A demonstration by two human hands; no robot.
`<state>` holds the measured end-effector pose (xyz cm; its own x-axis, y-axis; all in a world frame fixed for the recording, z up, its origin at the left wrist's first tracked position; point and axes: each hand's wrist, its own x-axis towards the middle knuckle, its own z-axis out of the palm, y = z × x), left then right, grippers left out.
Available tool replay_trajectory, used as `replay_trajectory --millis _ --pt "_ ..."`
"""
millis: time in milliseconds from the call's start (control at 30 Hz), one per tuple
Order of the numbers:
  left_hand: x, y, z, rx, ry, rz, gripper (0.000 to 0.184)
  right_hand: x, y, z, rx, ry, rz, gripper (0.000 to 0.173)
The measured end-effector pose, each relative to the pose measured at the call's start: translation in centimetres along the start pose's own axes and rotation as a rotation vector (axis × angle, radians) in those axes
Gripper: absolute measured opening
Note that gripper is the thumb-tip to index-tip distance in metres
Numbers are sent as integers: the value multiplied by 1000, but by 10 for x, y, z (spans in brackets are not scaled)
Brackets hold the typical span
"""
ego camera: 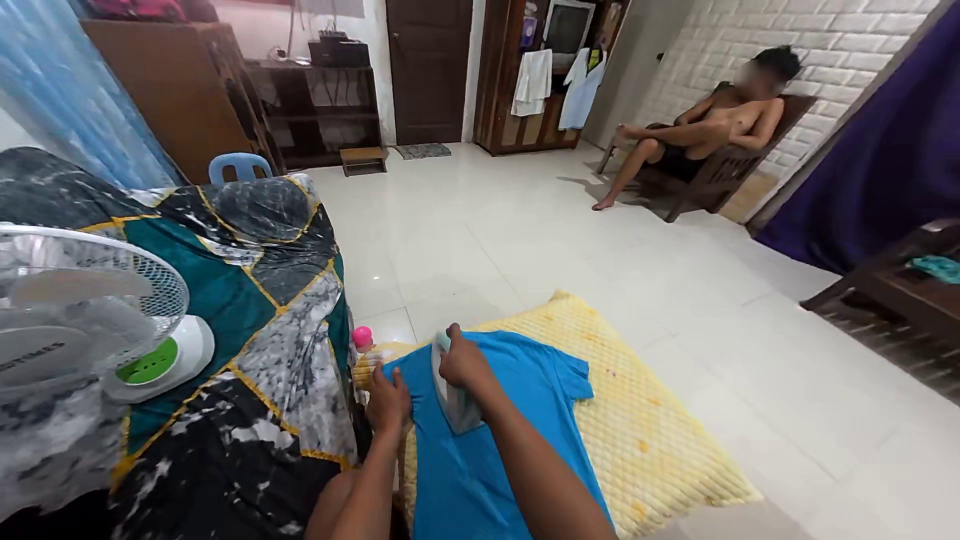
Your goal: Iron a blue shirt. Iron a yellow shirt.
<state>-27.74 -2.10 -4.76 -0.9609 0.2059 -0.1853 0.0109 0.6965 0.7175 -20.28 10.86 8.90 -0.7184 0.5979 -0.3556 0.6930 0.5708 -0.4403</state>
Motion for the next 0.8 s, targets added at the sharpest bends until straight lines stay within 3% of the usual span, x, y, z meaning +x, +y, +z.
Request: replay_trajectory --millis 167,400,500,600,800 --pt "-5 2 1 -12 38 -16 51 4 5 0 -13 -7 6 71" --pt "-2 -3 4 -91 46 -37 49 -103 17 27 -36 -92 102 67" --pt "-1 -5 4 -166 45 -87 47 -125 18 38 -44 -102 116 64" --pt "0 -7 4 -247 28 -138 49 -110 15 38 -31 -99 85 62" --pt "0 -15 8 -431 63 -107 46 -27 -10 22 18 -11 10 66"
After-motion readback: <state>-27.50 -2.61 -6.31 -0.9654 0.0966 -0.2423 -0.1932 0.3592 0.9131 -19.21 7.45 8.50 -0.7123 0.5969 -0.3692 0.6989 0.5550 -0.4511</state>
